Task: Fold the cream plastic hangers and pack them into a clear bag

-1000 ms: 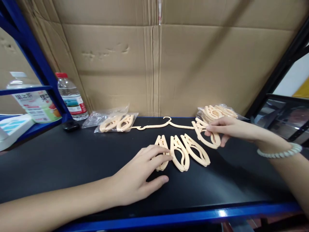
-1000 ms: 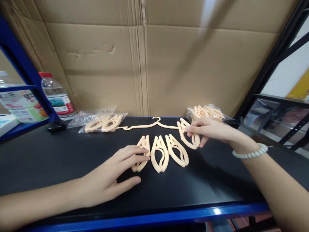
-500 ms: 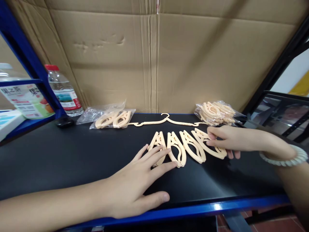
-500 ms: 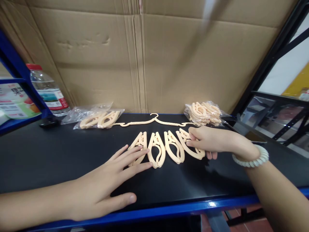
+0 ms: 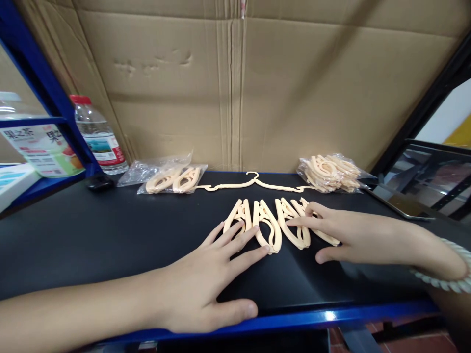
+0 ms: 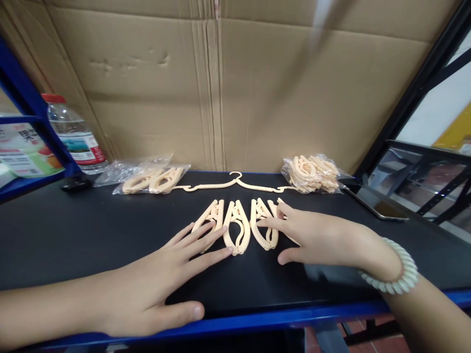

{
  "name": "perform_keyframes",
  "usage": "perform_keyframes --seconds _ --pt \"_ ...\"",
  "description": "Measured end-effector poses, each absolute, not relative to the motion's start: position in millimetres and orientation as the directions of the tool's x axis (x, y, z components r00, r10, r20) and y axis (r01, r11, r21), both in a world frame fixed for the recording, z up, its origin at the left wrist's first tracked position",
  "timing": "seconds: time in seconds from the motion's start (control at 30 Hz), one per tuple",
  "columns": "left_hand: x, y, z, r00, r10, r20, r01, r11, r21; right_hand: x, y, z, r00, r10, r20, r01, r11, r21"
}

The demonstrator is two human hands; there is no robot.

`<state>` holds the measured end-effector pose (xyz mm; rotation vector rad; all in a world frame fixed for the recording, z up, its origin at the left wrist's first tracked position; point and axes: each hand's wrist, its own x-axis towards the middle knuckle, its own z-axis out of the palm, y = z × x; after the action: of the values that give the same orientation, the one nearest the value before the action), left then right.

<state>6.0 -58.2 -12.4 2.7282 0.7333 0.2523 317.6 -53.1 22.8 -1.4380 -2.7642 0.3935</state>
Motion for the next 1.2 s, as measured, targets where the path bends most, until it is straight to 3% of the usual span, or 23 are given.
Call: perform_keyframes --seconds 0.5,0.93,1.1,1.2 --pt "-7 -26 -4 0.786 0.615 0.056 0.601 -0.783 0.16 290 -19 0 -0.699 0.706 0.118 0.689 0.708 -0.154" --pt "-7 -43 -2 0.797 0.59 0.129 0.581 -0.807 0.104 292 -29 17 -0.709 0.704 0.028 0.672 0.688 -0.274" --pt "-7 -44 -6 0.79 0.591 0.163 0.579 -0.807 0.117 309 -21 25 -0.647 0.751 0.131 0.716 0.657 -0.236" --pt "-6 -43 -13 0.766 0.616 0.186 0.605 -0.788 0.118 316 -17 25 -0.624 0.776 0.093 0.749 0.628 -0.213"
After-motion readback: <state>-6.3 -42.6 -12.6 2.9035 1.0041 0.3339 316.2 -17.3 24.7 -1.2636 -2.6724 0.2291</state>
